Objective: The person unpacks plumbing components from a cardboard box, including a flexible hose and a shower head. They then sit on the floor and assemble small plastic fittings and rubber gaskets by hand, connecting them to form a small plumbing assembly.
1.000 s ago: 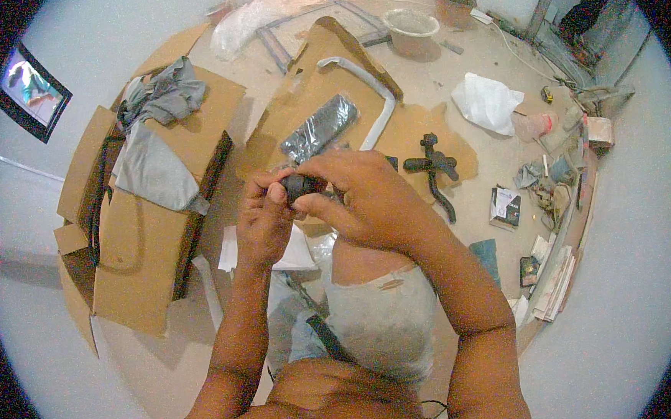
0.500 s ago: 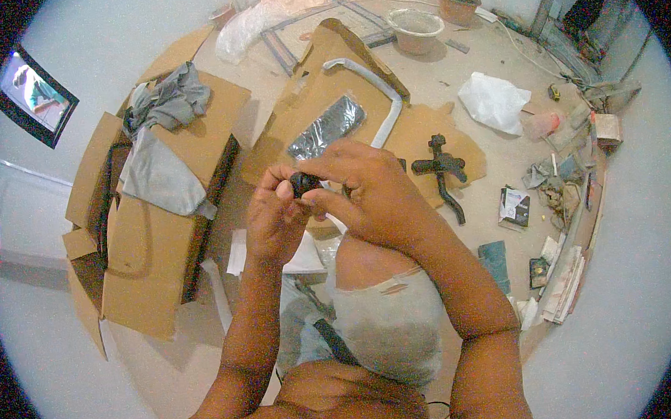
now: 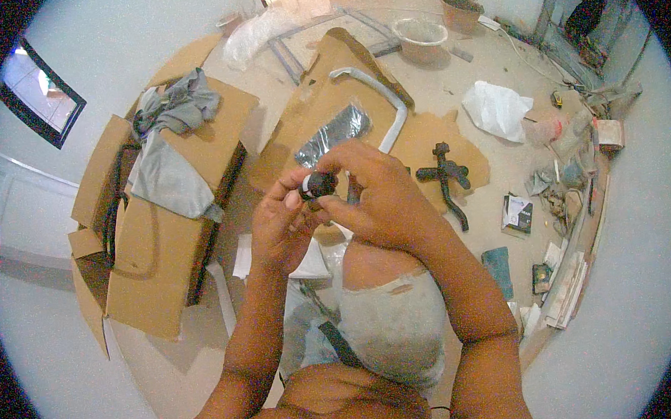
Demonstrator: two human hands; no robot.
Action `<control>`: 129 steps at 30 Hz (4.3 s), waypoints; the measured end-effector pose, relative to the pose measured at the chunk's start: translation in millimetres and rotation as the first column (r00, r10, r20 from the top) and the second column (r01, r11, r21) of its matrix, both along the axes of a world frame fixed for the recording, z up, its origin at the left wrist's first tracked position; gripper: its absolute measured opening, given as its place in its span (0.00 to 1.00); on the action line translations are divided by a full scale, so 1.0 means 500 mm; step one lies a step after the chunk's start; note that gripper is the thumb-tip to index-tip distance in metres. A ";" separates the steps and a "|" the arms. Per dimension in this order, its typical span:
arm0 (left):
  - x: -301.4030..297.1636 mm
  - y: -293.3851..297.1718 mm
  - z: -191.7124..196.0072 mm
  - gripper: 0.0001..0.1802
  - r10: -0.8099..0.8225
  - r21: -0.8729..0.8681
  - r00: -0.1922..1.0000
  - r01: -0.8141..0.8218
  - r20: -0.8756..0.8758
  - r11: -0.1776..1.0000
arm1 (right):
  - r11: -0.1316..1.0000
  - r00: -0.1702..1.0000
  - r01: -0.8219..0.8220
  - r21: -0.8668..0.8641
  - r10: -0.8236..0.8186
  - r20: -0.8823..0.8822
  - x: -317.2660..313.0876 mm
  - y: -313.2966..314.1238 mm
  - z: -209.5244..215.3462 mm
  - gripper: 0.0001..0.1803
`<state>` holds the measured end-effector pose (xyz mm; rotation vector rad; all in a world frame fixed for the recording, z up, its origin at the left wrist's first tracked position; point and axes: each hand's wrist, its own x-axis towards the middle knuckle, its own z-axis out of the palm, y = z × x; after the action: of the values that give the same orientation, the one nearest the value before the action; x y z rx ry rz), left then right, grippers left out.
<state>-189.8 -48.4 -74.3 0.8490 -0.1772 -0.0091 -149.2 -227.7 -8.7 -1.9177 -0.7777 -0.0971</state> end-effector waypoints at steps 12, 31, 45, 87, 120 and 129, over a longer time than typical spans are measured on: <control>-0.005 0.006 0.019 0.18 0.083 -0.076 0.995 -0.087 -0.056 0.993 | 0.999 0.996 0.024 -0.030 -0.027 -0.082 0.003 -0.002 -0.003 0.17; -0.012 -0.014 -0.005 0.16 -0.094 -0.114 0.970 0.070 -0.224 0.991 | 0.999 0.996 0.017 0.043 -0.013 -0.083 0.007 -0.006 -0.008 0.15; -0.013 0.013 -0.006 0.22 0.023 0.020 0.995 -0.021 -0.093 1.000 | 0.995 0.970 -0.098 0.022 0.101 -0.219 0.001 -0.007 0.002 0.16; -0.006 -0.028 -0.010 0.14 0.102 0.419 0.992 -0.061 -0.076 0.906 | 0.988 0.975 -0.084 -0.132 0.055 -0.214 0.020 -0.002 -0.006 0.15; -0.040 0.085 -0.326 0.18 0.029 0.440 0.849 0.243 -0.527 0.865 | 0.933 0.300 0.209 0.292 0.223 -0.927 0.068 -0.034 -0.548 0.12; 0.037 0.053 -0.420 0.14 0.036 0.290 0.704 0.245 -0.709 0.925 | 0.880 0.225 0.353 0.317 0.249 -0.942 0.047 -0.055 -0.629 0.15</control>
<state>-171.5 -22.1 -284.2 1.1530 0.5294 -0.4948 -125.8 -255.4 -323.1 -1.0959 0.2469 0.7999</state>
